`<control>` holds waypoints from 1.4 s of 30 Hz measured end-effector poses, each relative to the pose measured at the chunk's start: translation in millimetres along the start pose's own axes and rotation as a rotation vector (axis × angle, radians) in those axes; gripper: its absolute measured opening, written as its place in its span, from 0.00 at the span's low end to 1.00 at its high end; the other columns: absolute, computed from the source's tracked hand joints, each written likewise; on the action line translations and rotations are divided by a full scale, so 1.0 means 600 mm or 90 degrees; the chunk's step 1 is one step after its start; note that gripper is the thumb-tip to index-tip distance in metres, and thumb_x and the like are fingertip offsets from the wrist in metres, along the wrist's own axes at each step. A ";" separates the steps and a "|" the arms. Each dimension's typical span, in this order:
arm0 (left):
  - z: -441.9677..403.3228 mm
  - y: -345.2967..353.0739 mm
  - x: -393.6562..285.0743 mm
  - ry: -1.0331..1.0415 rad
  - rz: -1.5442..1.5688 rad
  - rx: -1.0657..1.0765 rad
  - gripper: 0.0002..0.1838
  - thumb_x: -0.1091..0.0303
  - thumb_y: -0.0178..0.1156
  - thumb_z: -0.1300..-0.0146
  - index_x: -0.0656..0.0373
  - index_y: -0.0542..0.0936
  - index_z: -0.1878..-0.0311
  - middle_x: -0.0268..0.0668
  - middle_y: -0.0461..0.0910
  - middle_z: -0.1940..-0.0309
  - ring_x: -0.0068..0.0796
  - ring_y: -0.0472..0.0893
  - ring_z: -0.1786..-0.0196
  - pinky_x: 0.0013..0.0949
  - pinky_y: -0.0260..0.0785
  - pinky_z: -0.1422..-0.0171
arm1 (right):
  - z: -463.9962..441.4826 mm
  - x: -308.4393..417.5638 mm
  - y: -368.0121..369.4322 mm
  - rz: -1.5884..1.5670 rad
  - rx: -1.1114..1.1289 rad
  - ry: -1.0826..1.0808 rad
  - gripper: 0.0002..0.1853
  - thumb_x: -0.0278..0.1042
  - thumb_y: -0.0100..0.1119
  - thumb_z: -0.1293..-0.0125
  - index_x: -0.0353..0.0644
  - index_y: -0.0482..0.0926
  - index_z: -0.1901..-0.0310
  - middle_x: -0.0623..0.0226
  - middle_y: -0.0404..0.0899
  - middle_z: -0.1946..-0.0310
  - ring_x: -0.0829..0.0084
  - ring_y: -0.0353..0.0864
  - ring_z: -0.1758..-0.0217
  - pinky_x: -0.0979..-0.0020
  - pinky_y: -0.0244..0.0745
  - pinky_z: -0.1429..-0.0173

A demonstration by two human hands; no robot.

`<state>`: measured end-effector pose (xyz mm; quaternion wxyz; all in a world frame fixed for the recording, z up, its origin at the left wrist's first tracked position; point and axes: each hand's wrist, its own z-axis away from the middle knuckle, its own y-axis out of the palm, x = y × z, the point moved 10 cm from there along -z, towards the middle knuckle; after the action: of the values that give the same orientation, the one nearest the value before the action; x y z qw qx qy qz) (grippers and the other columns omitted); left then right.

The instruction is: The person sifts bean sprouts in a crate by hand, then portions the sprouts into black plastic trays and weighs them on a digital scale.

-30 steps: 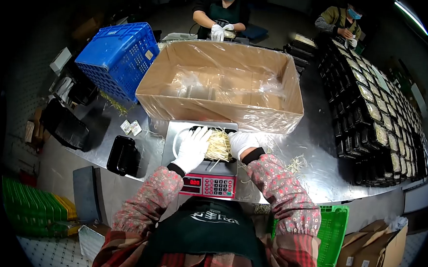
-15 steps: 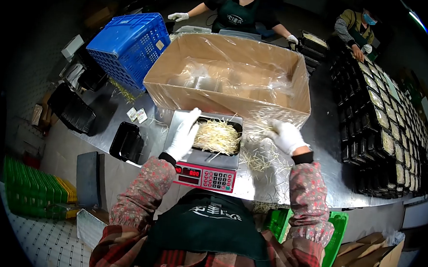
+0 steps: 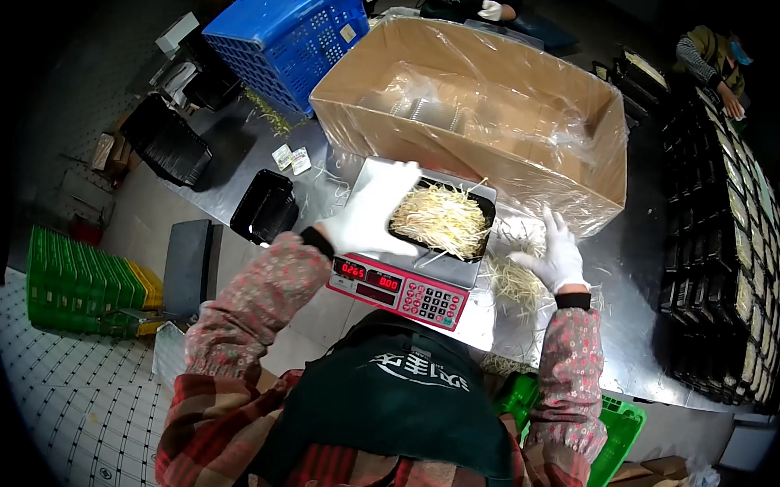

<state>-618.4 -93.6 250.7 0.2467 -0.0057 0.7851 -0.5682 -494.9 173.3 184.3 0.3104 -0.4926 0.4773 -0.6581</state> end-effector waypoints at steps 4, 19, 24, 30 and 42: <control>-0.058 0.086 -0.018 0.061 -0.004 0.027 0.56 0.39 0.68 0.55 0.68 0.59 0.30 0.56 0.64 0.35 0.54 0.65 0.33 0.47 0.56 0.29 | -0.027 0.235 -0.026 -0.088 -0.037 -0.295 0.54 0.50 0.77 0.56 0.40 0.58 0.29 0.50 0.59 0.29 0.52 0.56 0.26 0.61 0.54 0.24; -0.083 0.123 0.004 -0.082 -0.033 0.093 0.44 0.44 0.65 0.45 0.64 0.63 0.32 0.50 0.70 0.40 0.50 0.69 0.40 0.46 0.61 0.34 | -0.066 0.199 0.051 0.084 -0.009 -0.195 0.08 0.32 0.60 0.44 0.43 0.82 0.62 0.54 0.83 0.67 0.52 0.83 0.61 0.57 0.78 0.55; -0.081 0.110 0.001 -0.099 0.035 0.113 0.48 0.43 0.67 0.47 0.66 0.62 0.31 0.51 0.69 0.39 0.51 0.69 0.38 0.45 0.60 0.31 | -0.051 0.143 -0.030 -0.014 -0.036 -0.133 0.09 0.39 0.63 0.45 0.43 0.84 0.67 0.54 0.82 0.71 0.51 0.82 0.64 0.57 0.77 0.58; -0.041 0.017 0.028 -0.053 0.175 0.013 0.55 0.50 0.75 0.56 0.71 0.59 0.30 0.58 0.63 0.33 0.51 0.62 0.29 0.42 0.54 0.25 | -0.017 -0.001 -0.064 -0.030 -0.057 -0.017 0.13 0.41 0.67 0.46 0.42 0.84 0.64 0.54 0.83 0.68 0.54 0.83 0.63 0.60 0.77 0.56; -0.089 0.165 0.005 -0.102 -0.148 0.030 0.27 0.58 0.55 0.42 0.59 0.71 0.39 0.40 0.71 0.45 0.43 0.70 0.44 0.47 0.66 0.40 | -0.078 0.227 0.109 -0.190 -0.066 -0.065 0.40 0.63 0.44 0.32 0.27 0.66 0.36 0.41 0.73 0.43 0.48 0.71 0.38 0.58 0.62 0.32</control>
<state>-615.1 -11.8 173.7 0.2411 -0.1361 0.7434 -0.6088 -587.0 45.8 168.7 0.2069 -0.6067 0.4157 -0.6453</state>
